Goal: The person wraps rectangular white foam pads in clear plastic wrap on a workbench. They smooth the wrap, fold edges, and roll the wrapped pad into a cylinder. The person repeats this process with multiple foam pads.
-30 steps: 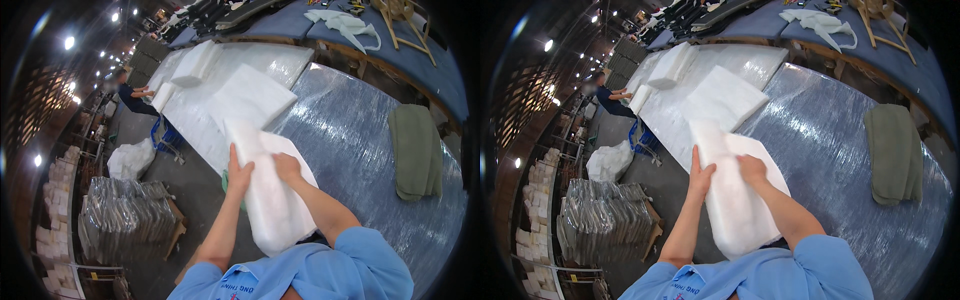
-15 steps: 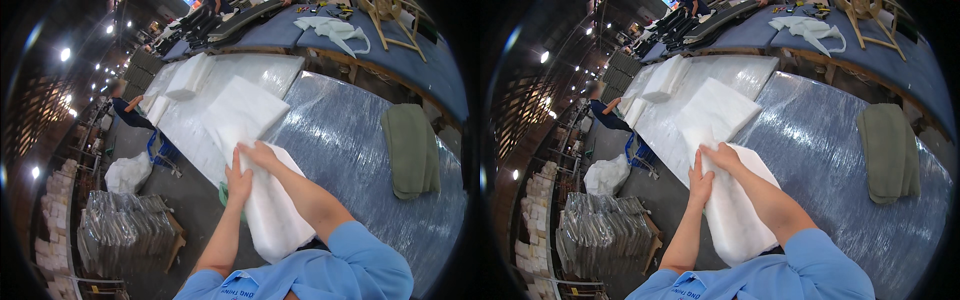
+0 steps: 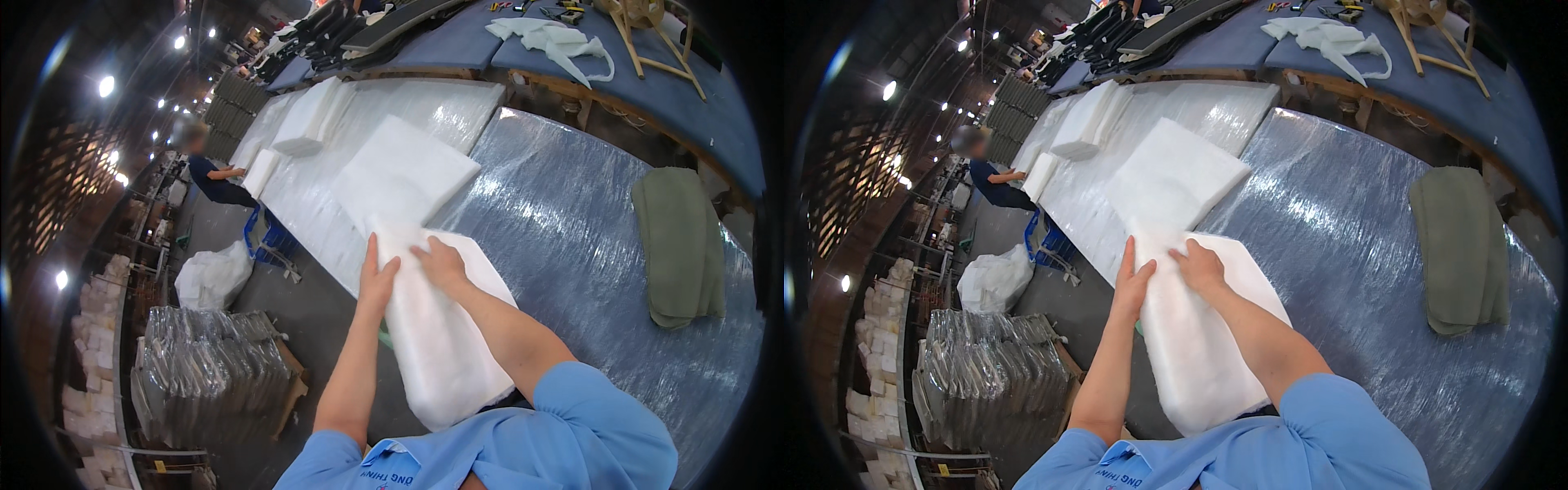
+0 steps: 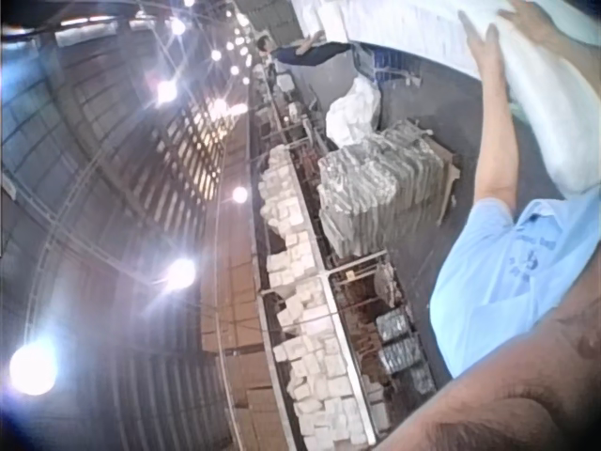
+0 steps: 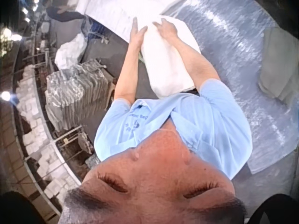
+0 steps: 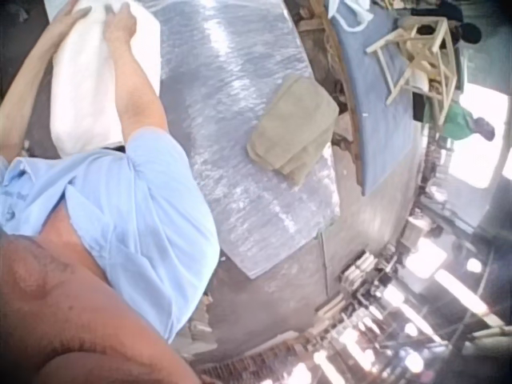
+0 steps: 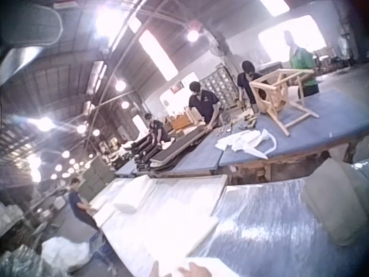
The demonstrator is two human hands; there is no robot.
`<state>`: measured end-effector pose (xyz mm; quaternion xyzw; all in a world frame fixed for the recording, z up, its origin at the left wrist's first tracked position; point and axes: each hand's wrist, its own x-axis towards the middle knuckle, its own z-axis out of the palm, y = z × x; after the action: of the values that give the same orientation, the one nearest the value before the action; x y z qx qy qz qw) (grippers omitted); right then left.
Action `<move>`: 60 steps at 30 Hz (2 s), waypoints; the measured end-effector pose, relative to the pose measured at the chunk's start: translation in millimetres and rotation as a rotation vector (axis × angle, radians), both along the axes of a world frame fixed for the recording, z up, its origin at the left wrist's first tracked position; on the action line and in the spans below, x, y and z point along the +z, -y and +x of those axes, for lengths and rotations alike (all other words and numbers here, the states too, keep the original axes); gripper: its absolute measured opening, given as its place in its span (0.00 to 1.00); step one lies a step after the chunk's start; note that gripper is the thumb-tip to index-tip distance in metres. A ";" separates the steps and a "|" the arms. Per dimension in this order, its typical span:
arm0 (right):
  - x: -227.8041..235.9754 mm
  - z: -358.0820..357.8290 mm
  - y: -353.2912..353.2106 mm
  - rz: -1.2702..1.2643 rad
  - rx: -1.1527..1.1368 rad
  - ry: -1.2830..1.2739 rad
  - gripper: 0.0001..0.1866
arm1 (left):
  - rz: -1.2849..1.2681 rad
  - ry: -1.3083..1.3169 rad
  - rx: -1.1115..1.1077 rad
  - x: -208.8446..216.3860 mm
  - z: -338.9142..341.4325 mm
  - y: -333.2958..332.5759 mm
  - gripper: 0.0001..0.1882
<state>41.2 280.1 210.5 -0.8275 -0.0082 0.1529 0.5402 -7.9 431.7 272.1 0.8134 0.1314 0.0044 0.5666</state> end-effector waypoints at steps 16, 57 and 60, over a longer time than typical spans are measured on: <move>-26.5 5.8 25.7 0.425 0.003 0.044 0.35 | 0.054 -0.007 0.037 13.4 54.1 -45.5 0.19; -5.8 38.9 37.1 0.051 0.014 0.263 0.30 | 0.665 -0.055 -0.184 0.0 77.8 -10.7 0.28; 22.2 47.5 12.2 -0.111 0.158 0.268 0.26 | 0.680 -0.066 -0.176 2.4 75.6 -15.4 0.28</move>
<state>88.7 267.9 232.7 -0.8659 -0.1371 0.0833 0.4738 67.7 447.1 274.5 0.9635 0.0700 -0.0272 0.2569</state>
